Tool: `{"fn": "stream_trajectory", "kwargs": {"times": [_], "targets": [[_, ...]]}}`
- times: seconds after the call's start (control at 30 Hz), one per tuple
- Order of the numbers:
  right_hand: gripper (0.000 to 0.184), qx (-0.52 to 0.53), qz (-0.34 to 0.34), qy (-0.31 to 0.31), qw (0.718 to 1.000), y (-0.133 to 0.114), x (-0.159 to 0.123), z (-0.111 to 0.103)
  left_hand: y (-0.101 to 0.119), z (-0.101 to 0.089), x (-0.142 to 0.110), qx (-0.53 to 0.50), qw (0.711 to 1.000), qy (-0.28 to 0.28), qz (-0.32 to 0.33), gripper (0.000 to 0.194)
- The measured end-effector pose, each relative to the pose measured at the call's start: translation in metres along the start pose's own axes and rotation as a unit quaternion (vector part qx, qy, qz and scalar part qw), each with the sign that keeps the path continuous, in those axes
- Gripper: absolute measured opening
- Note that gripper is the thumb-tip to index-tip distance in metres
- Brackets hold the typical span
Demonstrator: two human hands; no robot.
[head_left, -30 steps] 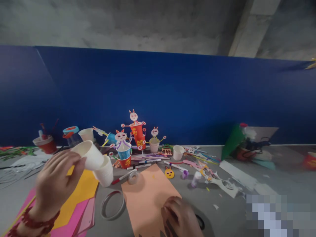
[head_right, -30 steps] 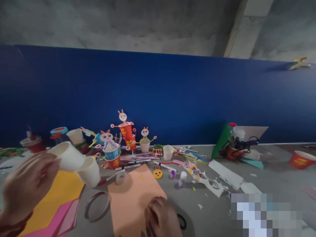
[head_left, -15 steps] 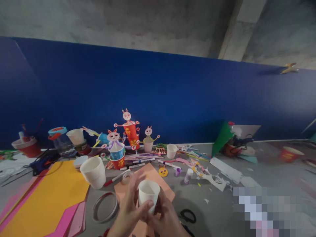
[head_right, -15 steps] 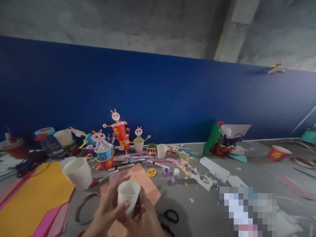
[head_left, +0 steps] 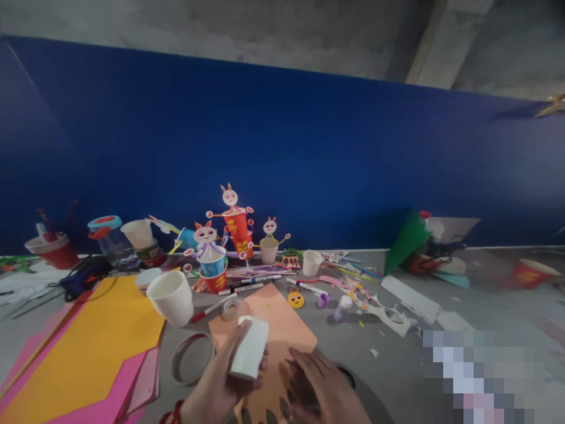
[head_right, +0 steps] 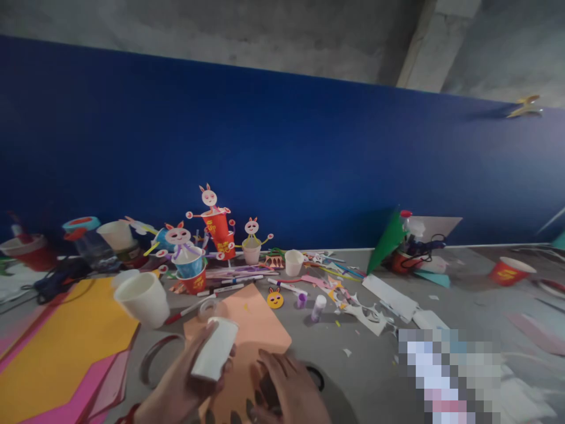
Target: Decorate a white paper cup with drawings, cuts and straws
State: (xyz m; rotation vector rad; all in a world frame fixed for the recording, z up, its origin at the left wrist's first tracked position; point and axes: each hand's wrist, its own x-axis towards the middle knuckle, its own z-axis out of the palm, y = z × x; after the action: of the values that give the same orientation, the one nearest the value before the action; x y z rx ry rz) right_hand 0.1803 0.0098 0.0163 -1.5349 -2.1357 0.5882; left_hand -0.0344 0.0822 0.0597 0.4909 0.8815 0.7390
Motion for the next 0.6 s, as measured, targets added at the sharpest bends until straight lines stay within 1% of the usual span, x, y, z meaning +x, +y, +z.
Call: {"fn": "stream_trajectory", "kwargs": {"times": [0.07,0.1,0.17,0.2,0.33,0.4,0.5,0.6], "targets": [[0.052,-0.028,-0.003,-0.005,1.0,0.01,-0.007,0.0,-0.001,-0.005,0.005,-0.015,1.0,0.027,-0.002,0.048],[0.049,-0.035,-0.007,-0.001,0.999,0.013,-0.01,-0.001,-0.003,-0.008,0.007,-0.007,0.999,0.044,0.012,0.048],[0.052,-0.042,-0.004,0.01,0.999,0.017,-0.013,-0.003,-0.006,-0.01,0.011,0.02,0.996,0.073,0.057,0.05],[0.054,-0.043,0.004,0.014,0.999,0.018,-0.013,-0.004,-0.007,-0.011,0.011,0.034,0.993,0.078,0.081,0.052],[0.062,-0.05,0.034,0.034,0.998,0.021,-0.007,-0.01,-0.012,-0.015,0.013,0.098,0.982,0.047,0.157,0.057],[0.063,-0.05,0.034,0.054,0.997,0.023,-0.002,-0.013,-0.012,-0.018,0.013,0.128,0.973,0.049,0.184,0.056],[0.06,-0.057,0.036,0.08,0.995,0.028,0.009,-0.017,-0.013,-0.024,0.014,0.152,0.965,0.064,0.202,0.053],[0.054,-0.08,0.055,0.086,0.992,0.027,0.02,-0.021,-0.016,-0.026,0.016,0.167,0.964,0.048,0.2,0.058]]}}
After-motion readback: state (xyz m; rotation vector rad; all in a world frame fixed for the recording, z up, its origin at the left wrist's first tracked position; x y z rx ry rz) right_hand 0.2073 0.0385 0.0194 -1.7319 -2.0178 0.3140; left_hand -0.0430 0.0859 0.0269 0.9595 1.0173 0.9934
